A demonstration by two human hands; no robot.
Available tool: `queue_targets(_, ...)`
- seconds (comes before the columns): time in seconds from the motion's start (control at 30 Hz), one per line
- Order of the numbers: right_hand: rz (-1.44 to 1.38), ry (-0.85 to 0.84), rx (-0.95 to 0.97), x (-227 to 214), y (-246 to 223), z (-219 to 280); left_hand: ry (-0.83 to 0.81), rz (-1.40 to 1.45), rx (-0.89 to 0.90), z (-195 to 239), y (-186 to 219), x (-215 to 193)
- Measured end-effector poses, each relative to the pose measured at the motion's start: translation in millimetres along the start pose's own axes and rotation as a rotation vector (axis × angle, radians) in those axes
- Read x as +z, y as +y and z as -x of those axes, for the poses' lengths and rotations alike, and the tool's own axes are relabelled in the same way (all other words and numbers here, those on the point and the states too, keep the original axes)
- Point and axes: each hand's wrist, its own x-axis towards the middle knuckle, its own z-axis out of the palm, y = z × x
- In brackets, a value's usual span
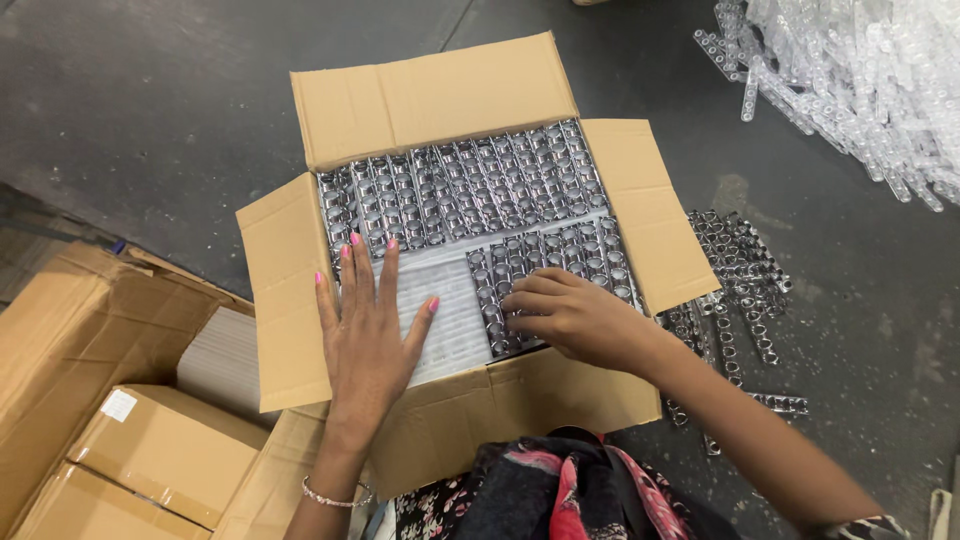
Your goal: The person places silver-colored plastic strips into a grid tray inside a cardboard box, covers them with a foam sheet, and سپس picks up more strips from a pile on the table.
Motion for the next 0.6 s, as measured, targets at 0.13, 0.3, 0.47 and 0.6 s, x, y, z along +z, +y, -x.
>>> queue_targets(0.13, -0.037, 0.027, -0.016, -2, 0, -3, -0.004, -0.034, 0.019, 1, -6, 8)
queue_targets(0.3, -0.117, 0.284, 0.170, -25, -11, 22, -0.041, 0.020, 0.012, 2, -11, 14)
queue_targets(0.47, 0.040, 1.073, 1.027, -36, 36, 138, -0.079, 0.051, 0.011, -1, -9, 13)
queue_targets(0.6, 0.155, 0.956, 1.432, 5, 124, 279, -0.060, 0.050, 0.016, -2, -9, 15)
